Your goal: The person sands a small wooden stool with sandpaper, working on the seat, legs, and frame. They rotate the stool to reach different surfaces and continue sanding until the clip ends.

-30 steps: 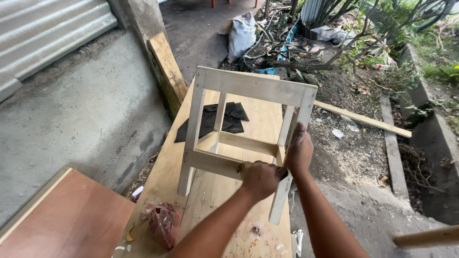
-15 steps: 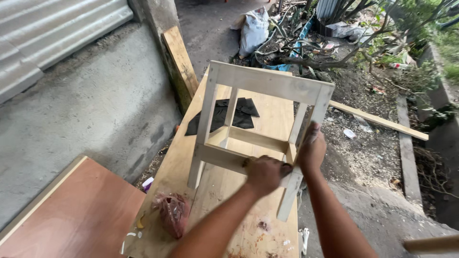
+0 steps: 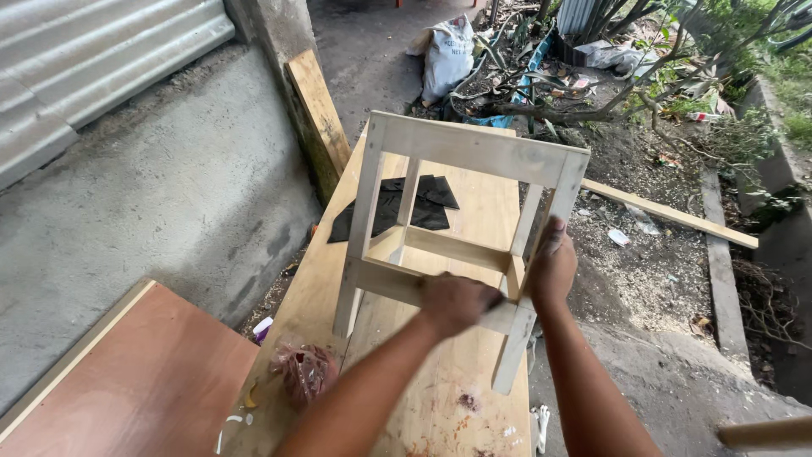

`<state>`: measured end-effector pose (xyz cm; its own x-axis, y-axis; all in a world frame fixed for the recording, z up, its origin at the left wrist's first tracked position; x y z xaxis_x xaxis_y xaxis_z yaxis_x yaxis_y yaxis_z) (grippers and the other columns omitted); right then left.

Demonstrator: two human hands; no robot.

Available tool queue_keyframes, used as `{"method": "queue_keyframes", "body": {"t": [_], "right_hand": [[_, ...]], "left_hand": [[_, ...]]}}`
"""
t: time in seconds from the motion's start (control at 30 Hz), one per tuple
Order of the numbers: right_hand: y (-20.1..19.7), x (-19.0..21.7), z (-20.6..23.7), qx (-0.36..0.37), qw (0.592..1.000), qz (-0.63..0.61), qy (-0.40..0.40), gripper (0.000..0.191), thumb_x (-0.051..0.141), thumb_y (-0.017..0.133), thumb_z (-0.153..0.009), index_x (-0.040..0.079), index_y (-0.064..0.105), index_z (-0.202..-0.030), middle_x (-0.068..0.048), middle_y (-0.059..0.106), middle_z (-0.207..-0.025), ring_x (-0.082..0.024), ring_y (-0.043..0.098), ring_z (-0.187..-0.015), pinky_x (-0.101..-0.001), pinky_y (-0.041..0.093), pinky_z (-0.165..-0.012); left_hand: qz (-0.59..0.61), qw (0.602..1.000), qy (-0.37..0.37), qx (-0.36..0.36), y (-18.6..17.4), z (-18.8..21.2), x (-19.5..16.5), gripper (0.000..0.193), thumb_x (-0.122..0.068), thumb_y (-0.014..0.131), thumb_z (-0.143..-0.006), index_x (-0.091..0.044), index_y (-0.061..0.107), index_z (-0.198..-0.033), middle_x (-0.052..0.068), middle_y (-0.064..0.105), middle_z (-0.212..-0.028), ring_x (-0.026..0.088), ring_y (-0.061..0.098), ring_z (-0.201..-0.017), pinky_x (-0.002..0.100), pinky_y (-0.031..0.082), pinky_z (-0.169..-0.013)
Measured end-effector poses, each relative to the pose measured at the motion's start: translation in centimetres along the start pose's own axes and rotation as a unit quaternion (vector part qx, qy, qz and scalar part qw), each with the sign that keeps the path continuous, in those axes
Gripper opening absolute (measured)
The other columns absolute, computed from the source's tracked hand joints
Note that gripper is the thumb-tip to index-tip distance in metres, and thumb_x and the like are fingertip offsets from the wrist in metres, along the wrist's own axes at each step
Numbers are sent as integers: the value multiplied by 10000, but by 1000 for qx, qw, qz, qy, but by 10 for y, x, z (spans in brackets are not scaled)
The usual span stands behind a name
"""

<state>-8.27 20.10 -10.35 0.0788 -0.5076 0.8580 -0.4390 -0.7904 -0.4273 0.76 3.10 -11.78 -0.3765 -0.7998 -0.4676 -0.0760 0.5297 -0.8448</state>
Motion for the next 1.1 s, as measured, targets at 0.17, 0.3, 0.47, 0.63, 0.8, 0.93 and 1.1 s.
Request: {"method": "queue_keyframes", "body": {"t": [0.17, 0.3, 0.47, 0.63, 0.8, 0.93, 1.1], "right_hand": [[0, 5, 3, -6, 1000, -10, -14, 868, 693, 156, -1055, -7, 629, -856, -194, 619, -756, -377, 618, -722, -507, 477, -703], [-3, 15, 5, -1, 1000, -6, 2, 855, 675, 151, -1058, 11, 636, -824, -183, 630, -718, -363, 624, -690, -507, 474, -688], [-5, 18, -1, 14, 999, -49, -8, 849, 685, 177, -1046, 5, 622, -797, -178, 635, -694, -346, 644, -663, -487, 489, -664], [-2, 12, -3, 2, 1000, -16, -16, 848, 672, 183, -1065, -16, 605, -806, -207, 621, -718, -371, 613, -687, -512, 465, -687], [-1, 6, 0, -22, 999, -21, -17, 826, 672, 191, -1050, 4, 643, -874, -208, 642, -761, -390, 623, -721, -517, 465, -698], [0, 8, -9, -20, 1000, -6, -18, 835, 667, 188, -1063, 1, 647, -854, -210, 659, -805, -394, 640, -748, -521, 481, -706], [3, 12, -10, -5, 1000, 7, 12, 846, 663, 176, -1066, -2, 638, -822, -201, 652, -764, -383, 639, -743, -525, 483, -716]], "left_hand": [[-104, 989, -55, -90, -47, 23, 87, 384, -388, 506, -1012, -213, 809, -856, 66, 776, -831, 259, 726, -777, 508, 484, -904], [-5, 983, 11, -183, 16, 5, 23, 267, -293, 573, -886, -246, 828, -819, 67, 789, -801, 267, 727, -746, 538, 468, -902], [-109, 954, 120, -254, 25, 7, 3, 313, -316, 542, -959, -128, 751, -820, 128, 755, -903, 320, 721, -972, 545, 468, -904], [-118, 979, -30, -165, -49, 34, 88, 315, -270, 574, -1002, -72, 756, -838, 144, 733, -817, 304, 685, -775, 482, 496, -792], [7, 974, 36, -223, 16, 11, 3, 230, -171, 578, -925, -117, 779, -828, 104, 762, -839, 275, 706, -824, 457, 519, -828], [18, 972, 119, -204, 32, 3, -21, 296, -255, 584, -1007, -43, 772, -923, 159, 769, -969, 300, 709, -893, 446, 528, -864], [-33, 982, 33, -181, -28, 20, 37, 365, -390, 578, -1014, -111, 781, -894, 100, 776, -894, 247, 715, -791, 474, 494, -856]]}}
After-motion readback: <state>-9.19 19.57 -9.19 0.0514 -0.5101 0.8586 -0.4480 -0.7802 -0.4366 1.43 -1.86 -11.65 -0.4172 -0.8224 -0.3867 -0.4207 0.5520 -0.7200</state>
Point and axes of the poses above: each hand's wrist, its own z-axis away from the middle knuckle, its own y-axis out of the palm, x = y × z, the point moved 1 cm from there along -z, towards the middle knuckle
